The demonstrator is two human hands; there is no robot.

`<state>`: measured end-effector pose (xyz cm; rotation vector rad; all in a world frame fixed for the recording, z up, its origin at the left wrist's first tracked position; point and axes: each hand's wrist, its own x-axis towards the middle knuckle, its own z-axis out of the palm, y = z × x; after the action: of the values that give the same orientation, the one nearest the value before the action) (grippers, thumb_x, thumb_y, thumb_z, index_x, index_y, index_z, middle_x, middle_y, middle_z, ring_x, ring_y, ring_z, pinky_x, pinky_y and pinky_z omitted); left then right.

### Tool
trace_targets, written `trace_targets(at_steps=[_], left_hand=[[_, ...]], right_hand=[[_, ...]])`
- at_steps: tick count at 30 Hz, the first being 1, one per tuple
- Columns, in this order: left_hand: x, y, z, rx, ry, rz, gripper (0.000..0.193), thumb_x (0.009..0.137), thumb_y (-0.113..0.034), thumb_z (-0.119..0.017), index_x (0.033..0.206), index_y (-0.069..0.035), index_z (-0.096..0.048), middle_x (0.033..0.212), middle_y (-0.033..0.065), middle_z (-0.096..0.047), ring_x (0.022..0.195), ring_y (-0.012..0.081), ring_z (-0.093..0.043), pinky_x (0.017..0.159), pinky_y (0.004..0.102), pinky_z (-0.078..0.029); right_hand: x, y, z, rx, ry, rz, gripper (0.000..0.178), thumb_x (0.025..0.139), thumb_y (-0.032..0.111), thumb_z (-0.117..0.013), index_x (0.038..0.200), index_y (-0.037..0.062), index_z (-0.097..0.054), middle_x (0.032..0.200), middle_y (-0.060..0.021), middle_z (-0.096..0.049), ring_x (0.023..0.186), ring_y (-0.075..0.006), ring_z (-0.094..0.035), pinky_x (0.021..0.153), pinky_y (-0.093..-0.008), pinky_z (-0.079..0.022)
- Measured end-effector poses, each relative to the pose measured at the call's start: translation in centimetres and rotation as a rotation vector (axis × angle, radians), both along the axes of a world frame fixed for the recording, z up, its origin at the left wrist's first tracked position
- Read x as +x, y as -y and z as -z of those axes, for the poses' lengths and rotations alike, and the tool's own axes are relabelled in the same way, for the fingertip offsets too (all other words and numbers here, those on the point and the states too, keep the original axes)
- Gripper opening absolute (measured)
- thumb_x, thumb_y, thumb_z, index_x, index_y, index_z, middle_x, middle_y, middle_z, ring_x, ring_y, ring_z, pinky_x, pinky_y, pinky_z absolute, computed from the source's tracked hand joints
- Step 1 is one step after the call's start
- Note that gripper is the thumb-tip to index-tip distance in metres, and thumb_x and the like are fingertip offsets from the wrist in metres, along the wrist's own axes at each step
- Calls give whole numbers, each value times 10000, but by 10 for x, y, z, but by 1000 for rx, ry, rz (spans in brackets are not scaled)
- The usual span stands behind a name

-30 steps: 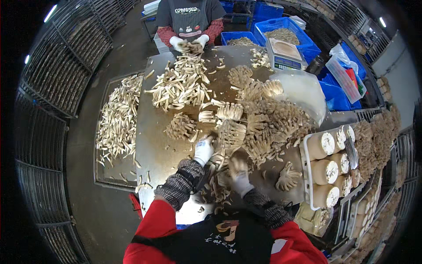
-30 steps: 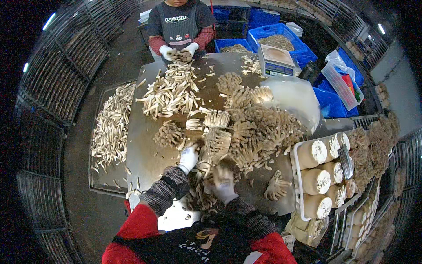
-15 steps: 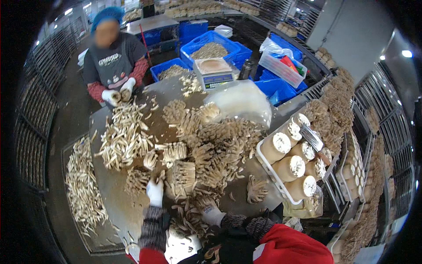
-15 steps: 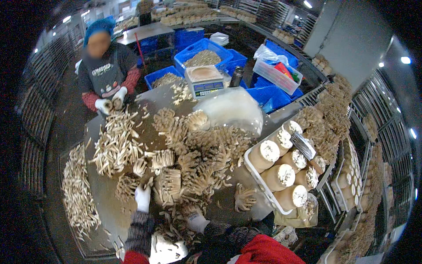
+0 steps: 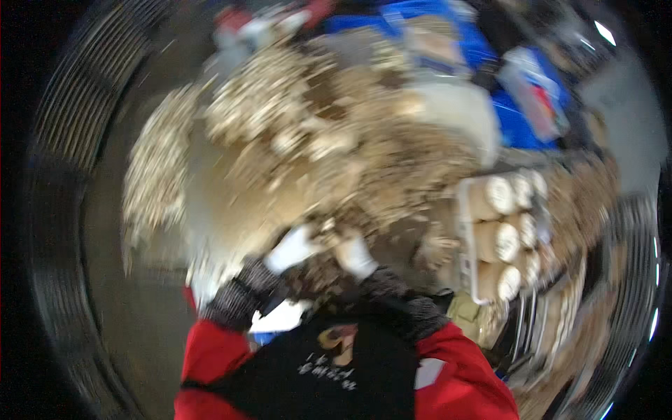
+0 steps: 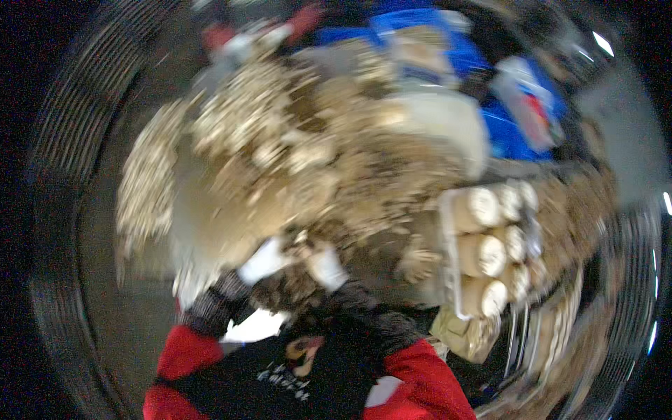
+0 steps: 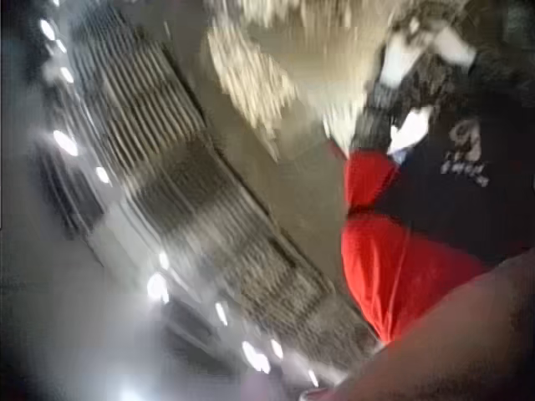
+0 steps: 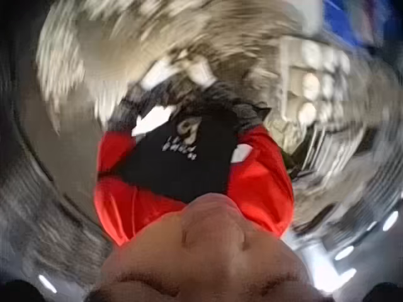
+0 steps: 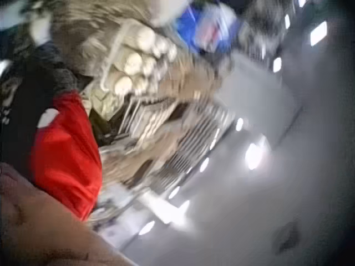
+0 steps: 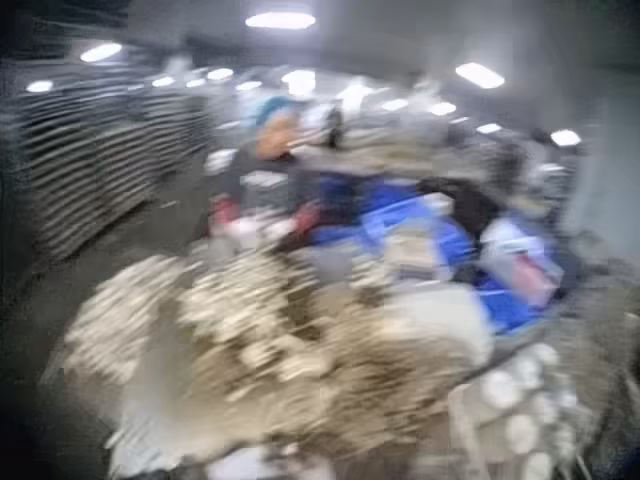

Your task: The person removes mushrooms from jars, breaks the clusters into individual pieces on a metal table, and sweeps the floor with a broom.

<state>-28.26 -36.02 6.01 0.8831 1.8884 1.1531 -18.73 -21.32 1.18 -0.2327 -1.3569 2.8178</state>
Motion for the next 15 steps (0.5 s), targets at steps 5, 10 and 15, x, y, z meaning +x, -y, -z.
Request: trace_targets(at_steps=[5, 10, 15], left_hand=[[34, 72, 42, 277, 327, -434, 372, 858, -168, -663, 1181, 7, -600, 945, 38, -684, 771, 132, -599, 649, 275, -500], [69, 126, 21, 456, 643, -627, 372, 939, -184, -555, 1260, 5, -554, 990, 35, -633, 823, 101, -549, 691, 223, -456], [118, 207, 20, 203, 655, -725, 211, 937, -231, -580, 909, -25, -620, 739, -7, -550, 540, 53, -453, 481, 230, -377]], right_hand=[[12, 44, -31, 843, 155, -282, 335, 968, 227, -554, 1196, -19, -568, 1046, -147, -635, 927, -211, -587, 843, -300, -484], [25, 82, 30, 368, 215, -462, 236, 920, 77, -599, 1127, -27, -553, 955, -50, -603, 870, -137, -555, 805, -266, -470], [-2, 75, 4, 902, 435, -218, 584, 866, 182, -690, 1357, 4, -427, 1329, -244, -489, 980, -243, -596, 876, -344, -515]])
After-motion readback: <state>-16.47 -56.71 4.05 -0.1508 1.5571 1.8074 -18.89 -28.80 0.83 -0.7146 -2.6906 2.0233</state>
